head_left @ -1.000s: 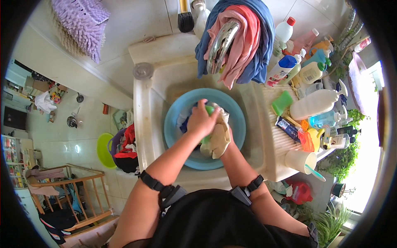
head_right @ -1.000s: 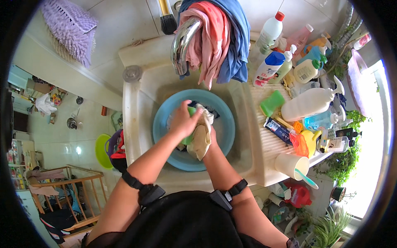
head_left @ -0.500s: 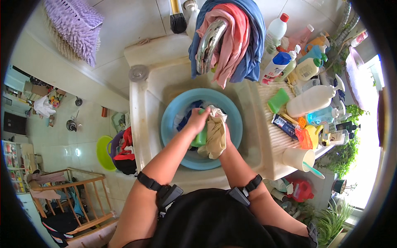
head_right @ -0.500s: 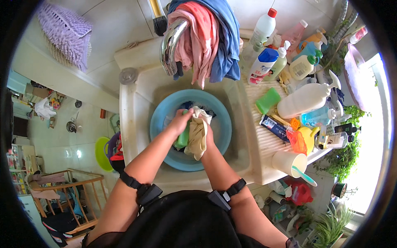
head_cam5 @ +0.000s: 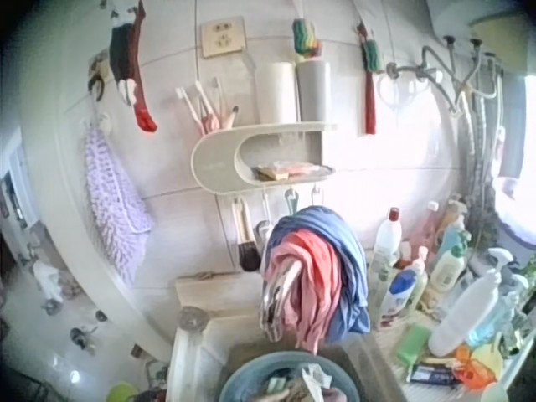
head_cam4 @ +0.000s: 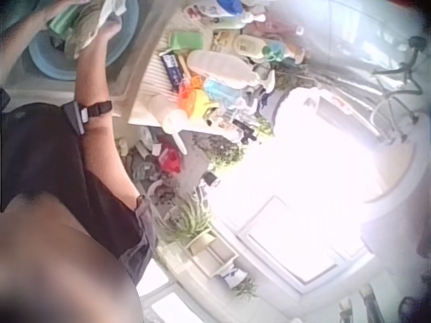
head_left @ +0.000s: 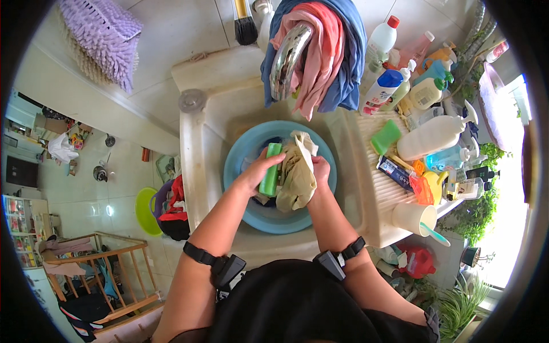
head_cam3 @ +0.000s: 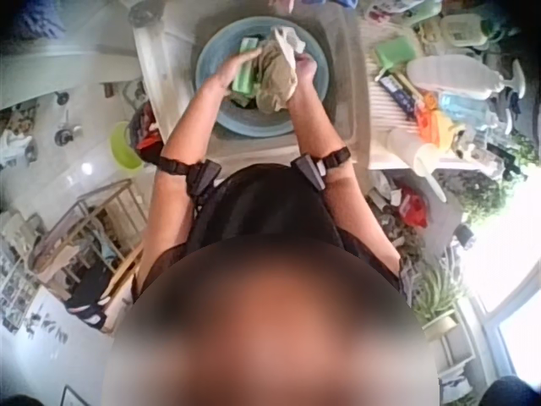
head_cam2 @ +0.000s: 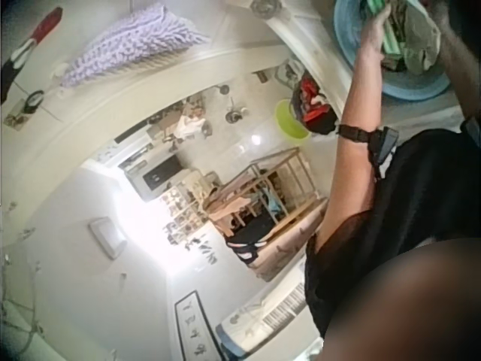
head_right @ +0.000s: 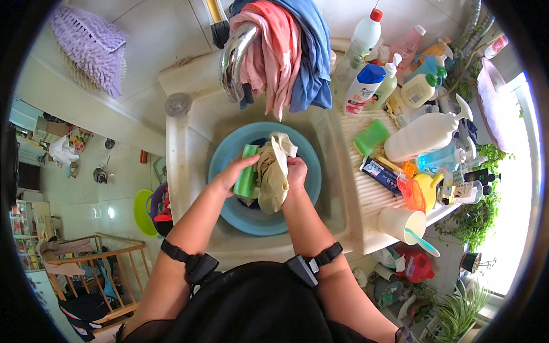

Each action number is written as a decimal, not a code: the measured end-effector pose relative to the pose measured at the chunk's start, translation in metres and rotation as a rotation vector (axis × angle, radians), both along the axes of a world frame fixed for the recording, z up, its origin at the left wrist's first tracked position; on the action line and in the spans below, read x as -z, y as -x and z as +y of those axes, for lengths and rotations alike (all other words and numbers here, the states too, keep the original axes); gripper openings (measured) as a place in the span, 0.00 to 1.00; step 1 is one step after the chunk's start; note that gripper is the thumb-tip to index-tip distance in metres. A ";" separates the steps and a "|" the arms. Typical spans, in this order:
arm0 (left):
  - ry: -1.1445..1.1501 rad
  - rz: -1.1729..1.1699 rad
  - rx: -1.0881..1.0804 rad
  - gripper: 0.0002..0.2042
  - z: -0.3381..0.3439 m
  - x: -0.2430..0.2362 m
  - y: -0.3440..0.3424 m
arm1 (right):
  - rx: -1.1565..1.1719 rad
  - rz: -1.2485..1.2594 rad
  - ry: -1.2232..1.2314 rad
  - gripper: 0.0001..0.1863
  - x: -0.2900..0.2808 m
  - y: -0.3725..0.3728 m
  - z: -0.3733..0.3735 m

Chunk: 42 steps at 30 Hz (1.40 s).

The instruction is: Hand-washing laundry items in a plastic basin inside a sink using soap.

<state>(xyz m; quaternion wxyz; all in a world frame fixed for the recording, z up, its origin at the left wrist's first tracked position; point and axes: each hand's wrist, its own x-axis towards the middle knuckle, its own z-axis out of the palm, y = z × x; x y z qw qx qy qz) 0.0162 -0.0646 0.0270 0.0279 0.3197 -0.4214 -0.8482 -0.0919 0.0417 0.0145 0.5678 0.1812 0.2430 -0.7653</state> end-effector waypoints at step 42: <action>0.609 0.147 0.677 0.39 0.009 -0.008 -0.056 | 0.099 -0.008 0.068 0.24 -0.004 0.002 -0.037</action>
